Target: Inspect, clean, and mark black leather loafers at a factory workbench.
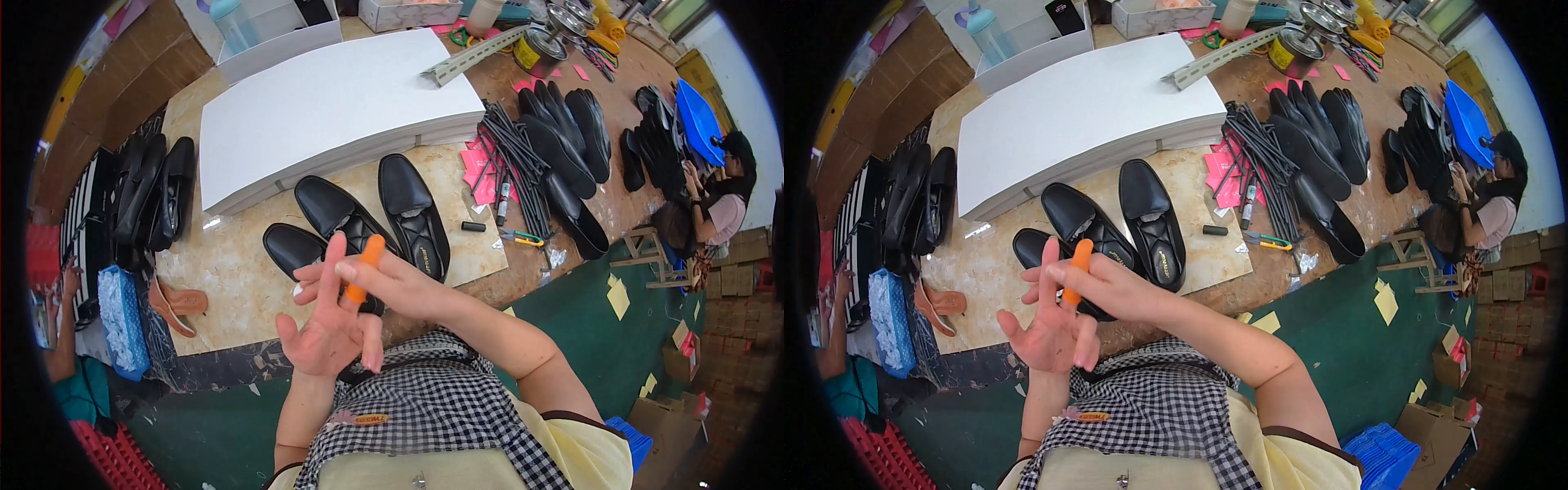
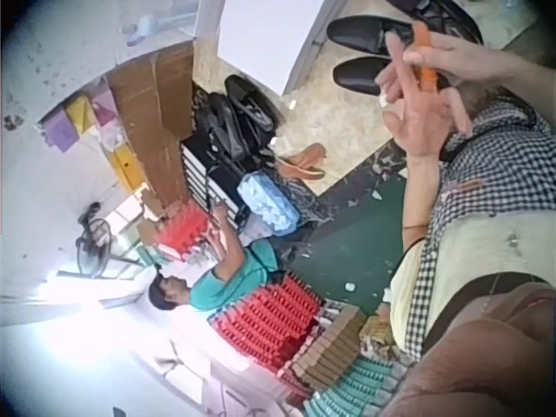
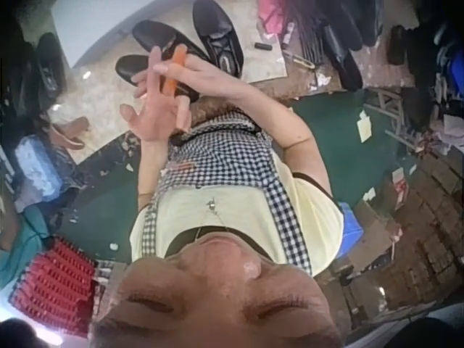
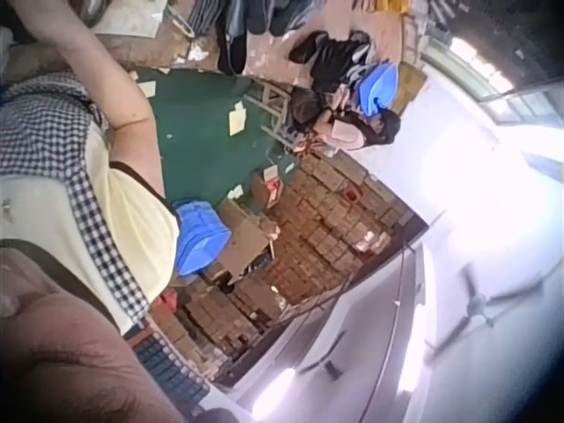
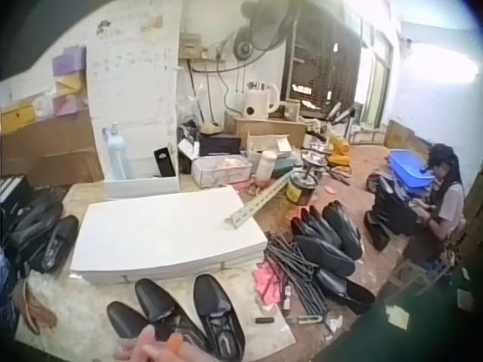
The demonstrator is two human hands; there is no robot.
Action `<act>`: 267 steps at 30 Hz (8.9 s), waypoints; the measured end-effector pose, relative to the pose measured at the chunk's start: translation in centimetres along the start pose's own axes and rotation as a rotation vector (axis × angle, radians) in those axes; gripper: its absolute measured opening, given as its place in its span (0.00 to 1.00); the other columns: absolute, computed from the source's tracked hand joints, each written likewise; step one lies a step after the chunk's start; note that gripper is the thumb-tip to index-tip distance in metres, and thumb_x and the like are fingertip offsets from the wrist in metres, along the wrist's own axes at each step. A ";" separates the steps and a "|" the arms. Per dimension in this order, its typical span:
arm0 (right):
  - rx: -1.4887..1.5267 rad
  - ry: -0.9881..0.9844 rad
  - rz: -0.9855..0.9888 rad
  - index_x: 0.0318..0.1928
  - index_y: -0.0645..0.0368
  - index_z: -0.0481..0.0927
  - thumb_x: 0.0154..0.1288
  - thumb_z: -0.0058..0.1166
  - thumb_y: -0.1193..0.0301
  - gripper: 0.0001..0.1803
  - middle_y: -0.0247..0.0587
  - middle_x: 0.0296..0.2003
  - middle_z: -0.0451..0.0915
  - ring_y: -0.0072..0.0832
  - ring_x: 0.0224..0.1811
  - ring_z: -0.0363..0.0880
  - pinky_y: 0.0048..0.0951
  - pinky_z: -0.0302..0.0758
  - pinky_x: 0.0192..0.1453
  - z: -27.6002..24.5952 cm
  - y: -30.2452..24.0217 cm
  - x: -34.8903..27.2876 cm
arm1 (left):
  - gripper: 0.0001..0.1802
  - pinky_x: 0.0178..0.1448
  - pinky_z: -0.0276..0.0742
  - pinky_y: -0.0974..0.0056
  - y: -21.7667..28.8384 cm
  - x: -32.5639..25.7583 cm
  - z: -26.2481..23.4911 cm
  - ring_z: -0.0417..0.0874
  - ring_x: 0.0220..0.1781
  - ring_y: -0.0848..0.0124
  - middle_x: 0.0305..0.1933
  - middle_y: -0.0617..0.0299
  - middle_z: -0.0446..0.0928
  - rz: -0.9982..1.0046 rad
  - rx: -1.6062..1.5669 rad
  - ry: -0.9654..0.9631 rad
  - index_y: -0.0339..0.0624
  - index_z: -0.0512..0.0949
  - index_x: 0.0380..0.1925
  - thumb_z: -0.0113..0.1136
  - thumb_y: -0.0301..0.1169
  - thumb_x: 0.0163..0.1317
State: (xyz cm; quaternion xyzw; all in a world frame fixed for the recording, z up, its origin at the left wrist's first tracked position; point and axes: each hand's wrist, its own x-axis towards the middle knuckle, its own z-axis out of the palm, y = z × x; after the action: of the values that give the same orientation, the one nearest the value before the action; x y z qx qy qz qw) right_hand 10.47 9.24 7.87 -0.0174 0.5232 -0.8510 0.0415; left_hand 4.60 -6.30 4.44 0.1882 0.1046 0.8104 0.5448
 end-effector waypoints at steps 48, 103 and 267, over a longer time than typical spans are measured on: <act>-1.111 0.518 -0.301 0.49 0.60 0.83 0.62 0.62 0.76 0.14 0.46 0.40 0.85 0.35 0.39 0.86 0.29 0.80 0.42 -7.7 2.6 9.1 | 0.42 0.57 0.72 0.56 8.1 8.9 -11.9 0.83 0.44 0.54 0.36 0.50 0.83 -0.152 1.946 0.744 0.38 0.74 0.59 0.77 0.47 0.46; -1.602 0.830 0.191 0.69 0.52 0.70 0.61 0.46 0.87 0.35 0.49 0.62 0.73 0.44 0.61 0.74 0.37 0.71 0.64 -16.5 -0.5 -17.5 | 0.13 0.36 0.74 0.65 14.5 13.0 -4.2 0.81 0.28 0.66 0.27 0.54 0.80 0.331 2.172 0.726 0.37 0.83 0.40 0.63 0.37 0.65; -1.000 0.760 -0.046 0.55 0.57 0.82 0.65 0.58 0.74 0.17 0.42 0.38 0.87 0.30 0.35 0.87 0.28 0.81 0.43 -10.9 0.3 -6.2 | 0.25 0.60 0.74 0.63 3.0 -1.8 -8.9 0.81 0.54 0.67 0.55 0.52 0.79 0.023 1.228 0.903 0.32 0.71 0.62 0.53 0.37 0.70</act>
State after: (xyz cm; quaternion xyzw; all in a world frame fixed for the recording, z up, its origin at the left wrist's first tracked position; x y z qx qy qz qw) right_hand 15.87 19.31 2.77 0.2577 0.8357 -0.4509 -0.1788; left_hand -1.02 -8.76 -2.85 0.1087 0.7473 0.6107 0.2383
